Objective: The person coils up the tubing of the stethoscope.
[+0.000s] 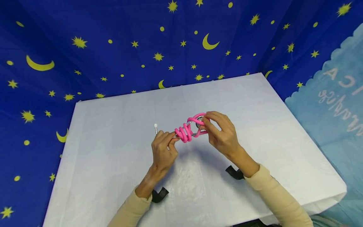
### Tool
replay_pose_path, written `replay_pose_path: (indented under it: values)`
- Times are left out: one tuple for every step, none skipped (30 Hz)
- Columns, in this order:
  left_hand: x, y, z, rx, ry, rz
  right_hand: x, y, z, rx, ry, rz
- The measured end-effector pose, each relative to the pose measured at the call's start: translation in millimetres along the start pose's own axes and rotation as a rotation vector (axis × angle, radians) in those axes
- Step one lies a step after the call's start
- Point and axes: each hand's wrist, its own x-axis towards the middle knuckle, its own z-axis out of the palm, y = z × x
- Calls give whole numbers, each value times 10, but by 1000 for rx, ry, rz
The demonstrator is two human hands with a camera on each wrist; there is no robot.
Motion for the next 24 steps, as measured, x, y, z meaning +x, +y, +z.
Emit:
replay_pose_path:
  values:
    - [10, 0, -3, 3, 4, -2, 5, 8, -5, -6, -21, -16]
    - [19, 0, -3, 4, 5, -3, 7, 13, -9, -17, -34, -24]
    - [24, 6, 5, 4, 7, -4, 4, 16, -17, -32, -38, -30]
    - [29, 13, 15, 1, 8, -2, -1, 19, -22, -41, -35, -33]
    - [34, 20, 24, -3, 8, -1, -4, 21, -25, -46, -30, -30]
    - [41, 27, 33, -8, 8, -1, -7, 22, -26, -47, -22, -22]
    - [49, 35, 40, -12, 8, -1, -12, 25, -26, -48, -12, -7]
    - [55, 42, 48, -13, 12, 1, -15, 25, -27, -45, -4, 13]
    - [61, 47, 53, -10, 17, 2, -17, 26, -29, -44, -4, 33]
    - [66, 53, 54, -7, 21, 4, -23, 27, -32, -38, -9, 57]
    - [70, 57, 54, -4, 23, 3, -27, 28, -37, -35, -17, 79]
    - [73, 60, 54, 2, 25, 2, -29, 27, -42, -29, -25, 99]
    - [76, 62, 53, 7, 29, 3, -30, 25, -49, -29, -36, 117]
    - [78, 63, 52, 11, 33, 4, -30, 22, -55, -31, -46, 133]
    - [80, 62, 50, 14, 34, 5, -31, 18, -61, -34, -51, 148]
    - [81, 62, 49, 15, 35, 8, -29, 13, -65, -35, -52, 160]
    - [81, 62, 49, 14, 38, 13, -24, 6, -68, -33, -49, 174]
    - [81, 59, 48, 13, 42, 23, -19, -5, -68, -27, -42, 190]
    - [81, 58, 46, 12, 48, 34, -12, -16, -67, -17, -34, 207]
    - [79, 59, 46, 10, 53, 47, -5, -31, -67, 6, -22, 239]
    - [78, 59, 46, 7, 59, 60, 4, -47, -70, 42, -10, 282]
    - [76, 61, 48, 4, 64, 75, 16, -65, -75, 91, 2, 334]
    - [73, 63, 52, 0, 70, 90, 25, -86, -83, 164, 14, 398]
    - [71, 66, 56, -2, 75, 105, 35, -108, -94, 251, 17, 471]
